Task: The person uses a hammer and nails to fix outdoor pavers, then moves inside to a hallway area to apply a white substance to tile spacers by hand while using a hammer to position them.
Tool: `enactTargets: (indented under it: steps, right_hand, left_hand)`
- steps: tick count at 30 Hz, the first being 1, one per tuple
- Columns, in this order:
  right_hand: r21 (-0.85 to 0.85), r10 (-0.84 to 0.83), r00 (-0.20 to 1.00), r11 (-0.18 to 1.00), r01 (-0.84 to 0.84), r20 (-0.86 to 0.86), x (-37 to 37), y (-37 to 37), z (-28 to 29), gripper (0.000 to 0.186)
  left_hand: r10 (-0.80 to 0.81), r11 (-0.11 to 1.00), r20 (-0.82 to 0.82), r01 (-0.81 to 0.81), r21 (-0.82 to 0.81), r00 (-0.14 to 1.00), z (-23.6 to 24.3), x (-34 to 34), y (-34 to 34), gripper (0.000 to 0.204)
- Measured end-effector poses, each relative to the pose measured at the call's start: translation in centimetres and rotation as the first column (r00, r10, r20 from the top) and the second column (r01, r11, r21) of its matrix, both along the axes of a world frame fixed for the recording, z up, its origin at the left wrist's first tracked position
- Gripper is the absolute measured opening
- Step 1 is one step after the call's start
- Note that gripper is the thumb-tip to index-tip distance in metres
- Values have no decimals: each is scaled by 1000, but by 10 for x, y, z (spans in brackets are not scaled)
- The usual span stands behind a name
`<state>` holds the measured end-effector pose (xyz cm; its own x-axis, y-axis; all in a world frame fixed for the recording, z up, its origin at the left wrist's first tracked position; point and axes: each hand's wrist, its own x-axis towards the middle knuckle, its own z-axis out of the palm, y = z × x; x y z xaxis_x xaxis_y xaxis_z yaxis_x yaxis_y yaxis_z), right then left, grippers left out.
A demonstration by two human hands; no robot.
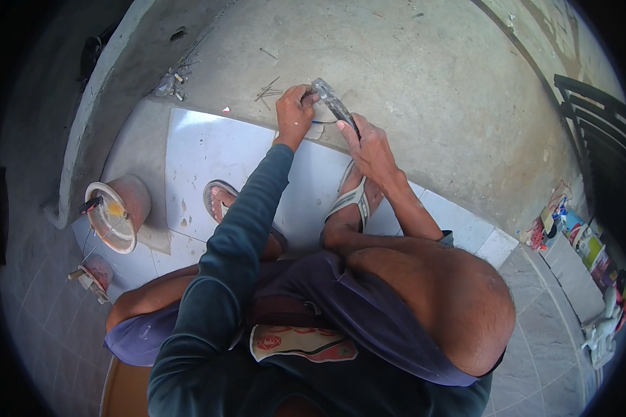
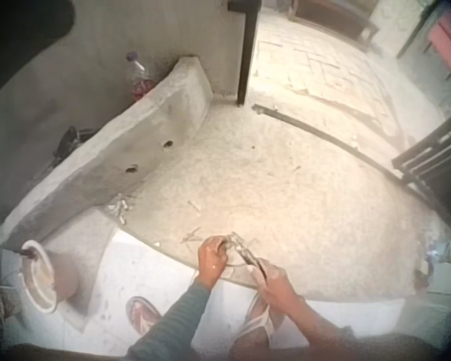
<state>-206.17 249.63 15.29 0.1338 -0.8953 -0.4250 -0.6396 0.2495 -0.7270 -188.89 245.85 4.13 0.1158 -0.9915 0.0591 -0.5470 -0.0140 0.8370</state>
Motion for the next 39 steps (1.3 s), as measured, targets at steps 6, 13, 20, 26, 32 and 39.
enactTargets:
  steps: [6, 13, 20, 26, 32, 39]
  right_hand:
    - [-226, -37, 999, 973, 37, 4, 4, 11, -6, 36]
    - [-195, -131, 981, 968, 158, 145, 9, 7, 17, 36]
    - [-6, -279, 950, 959, 283, 142, -3, 19, 4, 36]
    - [65, -387, 890, 922, 383, 240, -10, 18, 14, 34]
    - [31, -376, 898, 925, 379, 230, -5, 11, 22, 37]
    - [-11, -281, 945, 958, 287, 169, 1, 6, 29, 37]
  left_hand:
    - [-5, 1000, -9, 5, 10, 1000, 0, -3, -1, 11]
    - [4, 999, -97, -1, 38, 995, 1, -1, -3, 16]
    - [192, 959, -315, -108, 263, 930, 18, -4, -1, 12]
    - [547, 822, -828, 114, 559, 122, 40, 9, -17, 24]
    - [534, 839, -839, 191, 510, -103, 44, 10, -25, 27]
    - [553, 825, -833, 142, 547, -2, 45, 9, -20, 27]
